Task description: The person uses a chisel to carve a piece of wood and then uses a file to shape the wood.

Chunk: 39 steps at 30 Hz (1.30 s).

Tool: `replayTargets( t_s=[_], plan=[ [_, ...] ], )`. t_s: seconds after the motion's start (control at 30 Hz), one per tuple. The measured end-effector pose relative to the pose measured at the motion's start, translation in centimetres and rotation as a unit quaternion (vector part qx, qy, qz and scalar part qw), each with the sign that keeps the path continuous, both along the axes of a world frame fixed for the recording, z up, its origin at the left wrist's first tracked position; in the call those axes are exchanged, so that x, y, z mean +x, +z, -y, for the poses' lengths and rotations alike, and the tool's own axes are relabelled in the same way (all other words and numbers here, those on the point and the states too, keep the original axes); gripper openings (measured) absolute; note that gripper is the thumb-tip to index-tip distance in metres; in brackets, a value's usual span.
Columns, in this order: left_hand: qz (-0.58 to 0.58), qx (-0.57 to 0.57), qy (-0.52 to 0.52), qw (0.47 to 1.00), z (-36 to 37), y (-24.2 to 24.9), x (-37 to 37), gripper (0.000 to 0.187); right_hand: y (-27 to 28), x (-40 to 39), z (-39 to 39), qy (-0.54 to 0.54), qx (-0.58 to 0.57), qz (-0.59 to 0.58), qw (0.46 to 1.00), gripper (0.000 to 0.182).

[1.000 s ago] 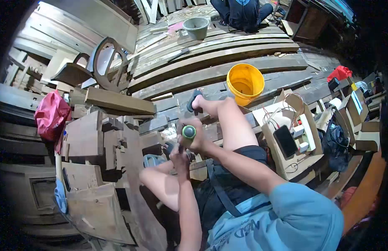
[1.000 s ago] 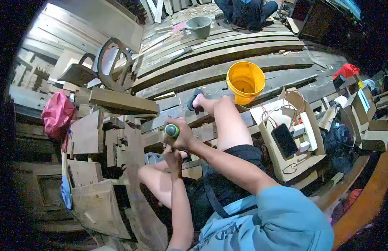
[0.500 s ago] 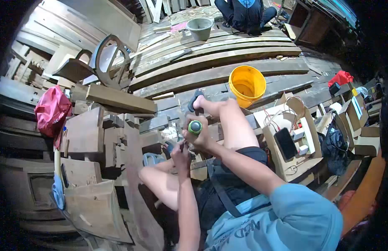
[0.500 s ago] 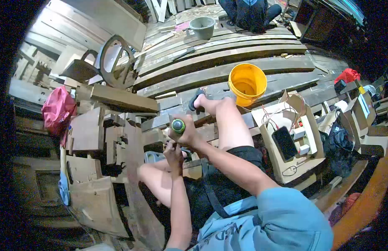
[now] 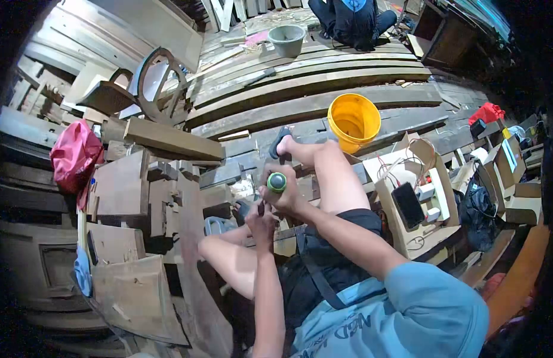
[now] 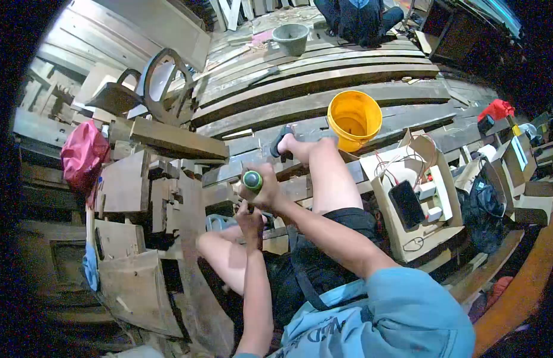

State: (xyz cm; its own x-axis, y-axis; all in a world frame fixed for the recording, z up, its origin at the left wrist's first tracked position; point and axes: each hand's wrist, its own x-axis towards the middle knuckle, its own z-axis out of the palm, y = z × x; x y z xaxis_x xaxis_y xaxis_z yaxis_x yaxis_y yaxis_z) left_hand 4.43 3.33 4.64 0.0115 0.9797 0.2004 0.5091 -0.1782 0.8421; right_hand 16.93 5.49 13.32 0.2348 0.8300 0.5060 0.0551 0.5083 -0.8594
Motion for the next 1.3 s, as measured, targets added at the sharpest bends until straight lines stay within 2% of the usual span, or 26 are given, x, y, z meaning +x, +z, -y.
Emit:
replayTargets(
  t_s=[0.07,0.1,0.2,0.23,0.33,0.37,0.47,0.5,0.53,0.6,0.63,0.67,0.73,0.8,0.87,0.9,0.97,1.07,1.13,1.2,1.27,1.3],
  plan=[
    [0.036,0.006,-0.021,0.999,0.2,1.9,0.4,0.009,-0.3,0.0,-0.1,0.006,-0.028,0.005,1.0,0.023],
    [0.024,0.021,-0.002,0.999,0.0,1.7,0.7,0.01,-0.5,-0.2,-0.5,-0.012,0.006,0.014,1.0,0.022],
    [-0.01,0.066,-0.017,0.998,-0.1,1.3,0.4,0.01,-0.6,0.0,-0.3,0.018,-0.009,-0.017,1.0,0.02],
    [-0.004,0.012,0.011,1.0,-0.3,0.1,0.3,0.01,-0.8,0.1,-0.3,0.019,-0.014,-0.016,1.0,0.02],
    [0.029,-0.055,0.001,0.998,-0.5,-0.5,-0.1,0.01,-1.2,-0.1,-0.6,0.003,0.001,0.014,1.0,0.019],
    [0.002,0.053,-0.011,0.999,-0.4,-0.3,-0.1,0.011,-1.8,-0.1,-0.8,0.0,-0.002,0.01,1.0,0.019],
    [-0.015,0.015,-0.018,1.0,-0.5,-1.3,-0.6,0.011,-0.7,0.2,-0.3,0.02,-0.012,-0.012,1.0,0.02],
    [-0.069,0.033,-0.03,0.997,-0.3,0.1,-0.3,0.01,-0.1,0.3,-0.2,0.03,-0.02,-0.021,0.999,0.02],
    [-0.069,0.031,-0.029,0.997,-0.1,-0.2,-0.4,0.01,0.2,0.3,-0.1,0.038,-0.026,-0.032,0.998,0.021],
    [0.059,0.026,-0.031,0.997,-0.3,-0.2,-0.2,0.012,-1.1,0.5,-0.7,0.021,0.01,0.001,1.0,0.023],
    [0.043,0.095,-0.028,0.994,-0.1,0.0,0.0,0.013,-1.3,0.6,-0.7,0.023,0.009,0.008,1.0,0.024],
    [0.042,0.098,-0.03,0.994,-0.6,0.1,0.0,0.013,-1.5,0.6,-0.8,0.025,0.004,0.014,1.0,0.025],
    [-0.076,0.065,-0.034,0.994,-0.4,-0.1,-0.5,0.012,-0.8,0.4,-0.1,0.043,-0.004,-0.013,0.999,0.025],
    [-0.032,0.045,-0.046,0.997,-0.1,-0.2,-0.4,0.013,-1.2,0.4,-0.3,0.019,0.009,0.061,0.998,0.023],
    [0.09,0.008,-0.03,0.995,-0.1,-0.3,-0.1,0.015,-1.7,0.3,-0.6,0.006,0.007,0.065,0.998,0.024],
    [0.01,0.071,-0.047,0.996,-0.2,0.5,-0.1,0.016,-0.9,0.3,-0.8,0.013,0.018,0.04,0.999,0.024],
    [-0.024,0.05,-0.046,0.997,-0.5,0.3,-0.4,0.016,0.0,0.5,0.0,0.043,0.005,0.005,0.999,0.021],
    [-0.059,-0.002,-0.038,0.998,-0.2,-0.8,-0.8,0.017,-1.8,0.1,-0.4,0.034,-0.044,-0.029,0.998,0.029],
    [0.1,0.051,-0.044,0.993,-0.1,-0.6,-0.2,0.016,-1.9,0.3,-0.8,0.02,-0.011,-0.024,0.999,0.03],
    [0.051,0.056,-0.028,0.997,-0.1,-0.4,-0.3,0.019,-1.8,0.3,-0.5,0.007,0.006,-0.022,1.0,0.031],
    [-0.052,-0.003,-0.022,0.998,-0.3,0.4,-0.3,0.02,-0.1,0.7,-0.1,0.066,-0.027,-0.045,0.996,0.031],
    [-0.003,0.001,-0.023,1.0,-0.4,0.1,-0.3,0.019,-0.6,0.5,-0.7,0.034,0.004,-0.012,0.999,0.029]
  ],
)
